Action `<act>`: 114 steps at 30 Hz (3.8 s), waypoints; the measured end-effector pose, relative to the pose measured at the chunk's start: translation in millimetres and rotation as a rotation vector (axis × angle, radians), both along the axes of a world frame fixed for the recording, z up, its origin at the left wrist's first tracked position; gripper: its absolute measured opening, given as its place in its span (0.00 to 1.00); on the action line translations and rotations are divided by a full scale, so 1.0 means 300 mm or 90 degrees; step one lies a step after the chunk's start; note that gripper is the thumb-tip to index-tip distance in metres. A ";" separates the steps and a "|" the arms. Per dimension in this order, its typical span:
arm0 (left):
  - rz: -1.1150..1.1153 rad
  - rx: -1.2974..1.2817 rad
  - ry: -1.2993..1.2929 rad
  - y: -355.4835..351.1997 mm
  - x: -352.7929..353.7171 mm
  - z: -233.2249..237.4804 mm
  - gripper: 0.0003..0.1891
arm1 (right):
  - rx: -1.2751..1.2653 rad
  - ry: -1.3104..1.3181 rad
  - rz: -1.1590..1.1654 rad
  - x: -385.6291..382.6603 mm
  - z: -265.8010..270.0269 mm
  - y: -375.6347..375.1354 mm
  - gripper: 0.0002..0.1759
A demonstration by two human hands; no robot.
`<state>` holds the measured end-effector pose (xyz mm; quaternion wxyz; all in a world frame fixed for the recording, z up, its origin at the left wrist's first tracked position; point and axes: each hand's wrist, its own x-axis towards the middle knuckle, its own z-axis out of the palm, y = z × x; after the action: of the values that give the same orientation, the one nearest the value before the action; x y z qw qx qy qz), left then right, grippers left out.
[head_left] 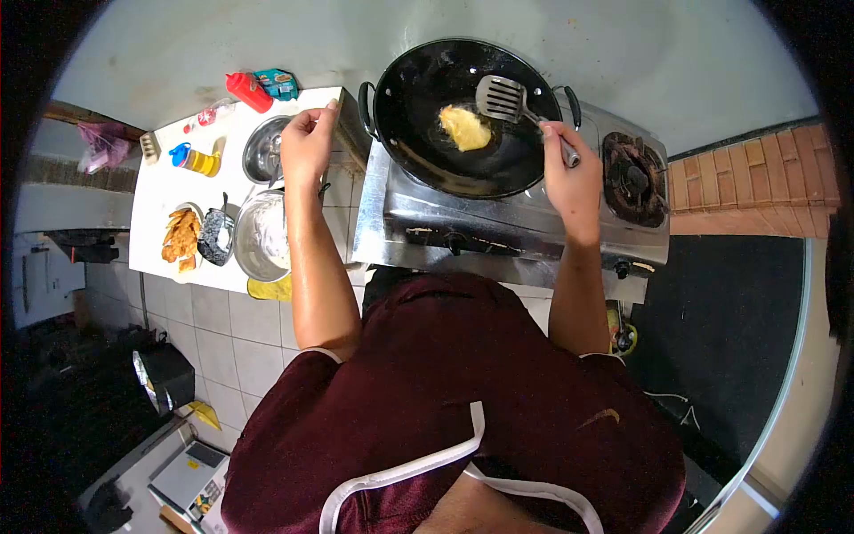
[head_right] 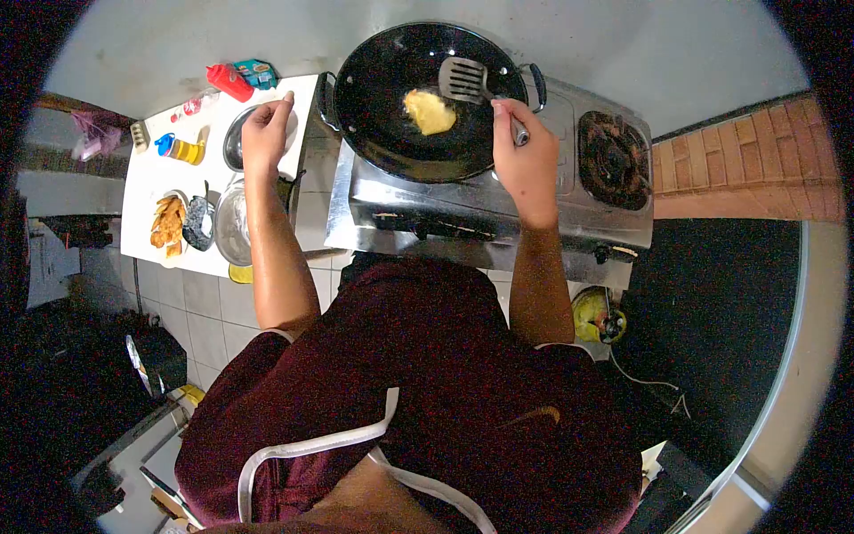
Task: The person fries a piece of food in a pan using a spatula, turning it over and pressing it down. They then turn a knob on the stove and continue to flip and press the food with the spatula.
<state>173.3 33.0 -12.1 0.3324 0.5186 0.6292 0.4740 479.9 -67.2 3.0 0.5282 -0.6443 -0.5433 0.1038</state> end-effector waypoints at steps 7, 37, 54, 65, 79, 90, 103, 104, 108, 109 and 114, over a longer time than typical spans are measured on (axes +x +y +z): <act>0.006 -0.014 0.035 0.004 0.004 -0.003 0.20 | -0.064 -0.010 0.009 -0.041 -0.004 0.006 0.10; -0.024 -0.054 0.034 0.018 0.028 0.001 0.20 | -0.105 -0.010 0.012 -0.021 0.004 0.019 0.10; -0.011 -0.022 0.031 0.010 0.036 0.006 0.20 | -0.107 -0.044 0.089 -0.026 0.007 0.028 0.12; 0.002 -0.025 0.018 -0.001 0.039 0.019 0.19 | -0.081 -0.048 0.070 -0.012 0.040 -0.013 0.11; -0.006 -0.020 0.008 -0.003 0.035 0.000 0.19 | -0.057 -0.056 0.010 -0.014 -0.001 0.013 0.13; -0.009 -0.094 0.028 -0.103 -0.015 -0.058 0.15 | -0.076 0.034 0.011 -0.021 0.014 -0.030 0.09; -0.162 -0.230 0.092 -0.267 -0.041 -0.194 0.24 | 0.017 -0.017 -0.013 -0.086 0.022 -0.183 0.09; -0.194 -0.199 0.107 -0.286 -0.032 -0.224 0.24 | 0.073 -0.062 -0.025 -0.096 0.012 -0.188 0.09; -0.316 -0.224 0.082 -0.372 0.028 -0.312 0.25 | 0.119 -0.147 -0.050 -0.123 0.035 -0.238 0.09; -0.320 -0.227 0.073 -0.396 0.048 -0.331 0.25 | 0.113 -0.156 -0.051 -0.131 0.034 -0.256 0.09; -0.389 -0.218 0.135 -0.446 0.135 -0.422 0.27 | 0.184 -0.122 -0.055 -0.151 0.045 -0.306 0.09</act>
<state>213.8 -100.8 -138.6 0.4734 0.6657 0.5465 0.1845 434.5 -159.0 16.6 0.5648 -0.5915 -0.5724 -0.0596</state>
